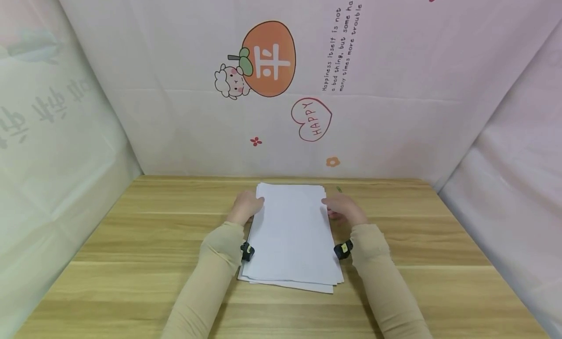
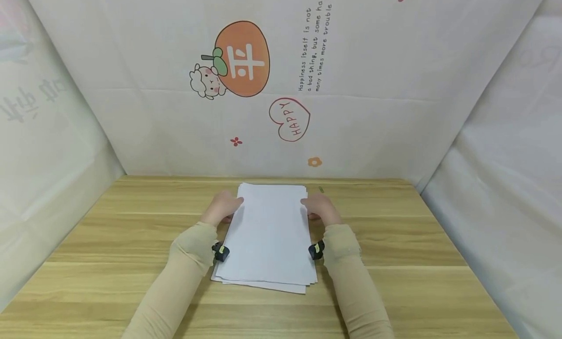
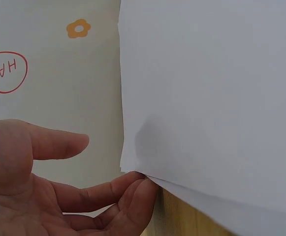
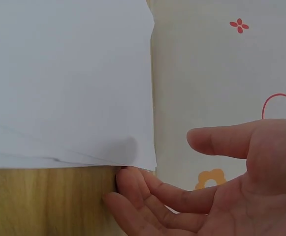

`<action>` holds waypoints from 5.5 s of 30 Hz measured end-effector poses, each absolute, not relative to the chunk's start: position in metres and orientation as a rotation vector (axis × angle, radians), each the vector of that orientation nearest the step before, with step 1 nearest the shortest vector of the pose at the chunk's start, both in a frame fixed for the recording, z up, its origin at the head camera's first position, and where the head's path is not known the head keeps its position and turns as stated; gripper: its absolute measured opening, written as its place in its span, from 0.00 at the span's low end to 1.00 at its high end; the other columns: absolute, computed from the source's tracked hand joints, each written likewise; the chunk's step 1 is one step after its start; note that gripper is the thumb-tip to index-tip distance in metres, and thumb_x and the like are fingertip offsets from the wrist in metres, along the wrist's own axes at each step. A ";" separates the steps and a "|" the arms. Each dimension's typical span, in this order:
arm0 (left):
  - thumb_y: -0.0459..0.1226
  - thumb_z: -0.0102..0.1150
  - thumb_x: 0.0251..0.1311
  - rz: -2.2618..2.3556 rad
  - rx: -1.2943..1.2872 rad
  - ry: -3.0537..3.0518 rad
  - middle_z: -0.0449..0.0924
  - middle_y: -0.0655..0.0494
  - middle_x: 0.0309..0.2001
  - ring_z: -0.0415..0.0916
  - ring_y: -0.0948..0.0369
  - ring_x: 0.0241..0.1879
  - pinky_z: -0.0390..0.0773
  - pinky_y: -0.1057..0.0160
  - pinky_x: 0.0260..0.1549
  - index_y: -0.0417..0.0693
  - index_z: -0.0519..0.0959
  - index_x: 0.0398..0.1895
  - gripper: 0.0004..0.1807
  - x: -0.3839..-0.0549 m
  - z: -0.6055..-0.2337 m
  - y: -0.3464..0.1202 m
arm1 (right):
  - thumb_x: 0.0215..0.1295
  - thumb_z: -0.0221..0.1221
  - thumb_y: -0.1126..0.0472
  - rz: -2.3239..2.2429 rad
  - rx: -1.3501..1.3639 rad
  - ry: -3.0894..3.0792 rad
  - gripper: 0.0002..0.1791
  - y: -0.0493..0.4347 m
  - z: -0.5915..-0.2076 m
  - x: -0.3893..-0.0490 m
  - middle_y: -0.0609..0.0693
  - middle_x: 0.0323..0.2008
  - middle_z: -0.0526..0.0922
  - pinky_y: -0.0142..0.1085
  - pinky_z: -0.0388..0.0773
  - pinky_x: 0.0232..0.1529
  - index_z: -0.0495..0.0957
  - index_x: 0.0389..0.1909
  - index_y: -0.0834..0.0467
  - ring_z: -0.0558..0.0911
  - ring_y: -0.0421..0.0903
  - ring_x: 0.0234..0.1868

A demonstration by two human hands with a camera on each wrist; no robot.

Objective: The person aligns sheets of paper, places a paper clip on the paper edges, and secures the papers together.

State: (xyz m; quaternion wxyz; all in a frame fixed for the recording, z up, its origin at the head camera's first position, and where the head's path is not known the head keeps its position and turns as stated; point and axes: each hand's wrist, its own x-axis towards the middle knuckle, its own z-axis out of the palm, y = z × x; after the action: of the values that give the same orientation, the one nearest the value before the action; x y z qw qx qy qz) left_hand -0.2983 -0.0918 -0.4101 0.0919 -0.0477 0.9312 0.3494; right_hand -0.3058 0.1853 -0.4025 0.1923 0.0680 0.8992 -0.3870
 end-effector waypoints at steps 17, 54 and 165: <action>0.44 0.46 0.67 0.979 -0.098 2.840 0.79 0.37 0.41 0.72 0.56 0.23 0.75 0.62 0.22 0.28 0.75 0.48 0.23 -0.292 -0.407 -0.085 | 0.69 0.48 0.49 -1.150 0.246 2.443 0.22 0.187 -0.403 -0.308 0.55 0.35 0.77 0.37 0.81 0.37 0.72 0.45 0.67 0.80 0.46 0.34; 0.43 0.47 0.67 1.066 -0.146 2.833 0.72 0.48 0.26 0.70 0.57 0.25 0.68 0.66 0.20 0.28 0.77 0.41 0.22 -0.291 -0.403 -0.086 | 0.70 0.48 0.51 -1.232 0.283 2.400 0.24 0.183 -0.400 -0.307 0.61 0.42 0.76 0.40 0.81 0.42 0.70 0.50 0.70 0.80 0.52 0.40; 0.47 0.51 0.63 1.530 -0.245 2.481 0.72 0.44 0.42 0.74 0.56 0.34 0.81 0.62 0.30 0.32 0.66 0.58 0.30 -0.294 -0.417 -0.105 | 0.71 0.48 0.51 -1.420 0.185 2.238 0.32 0.194 -0.405 -0.308 0.69 0.55 0.69 0.45 0.80 0.46 0.59 0.62 0.73 0.78 0.54 0.46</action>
State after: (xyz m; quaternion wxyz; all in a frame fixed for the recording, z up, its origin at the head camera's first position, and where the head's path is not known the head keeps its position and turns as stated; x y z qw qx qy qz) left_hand -0.2944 -0.1050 -0.4170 0.1078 -0.0834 0.8433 0.5199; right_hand -0.3078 0.1940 -0.4050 0.2400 0.0677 0.8176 -0.5189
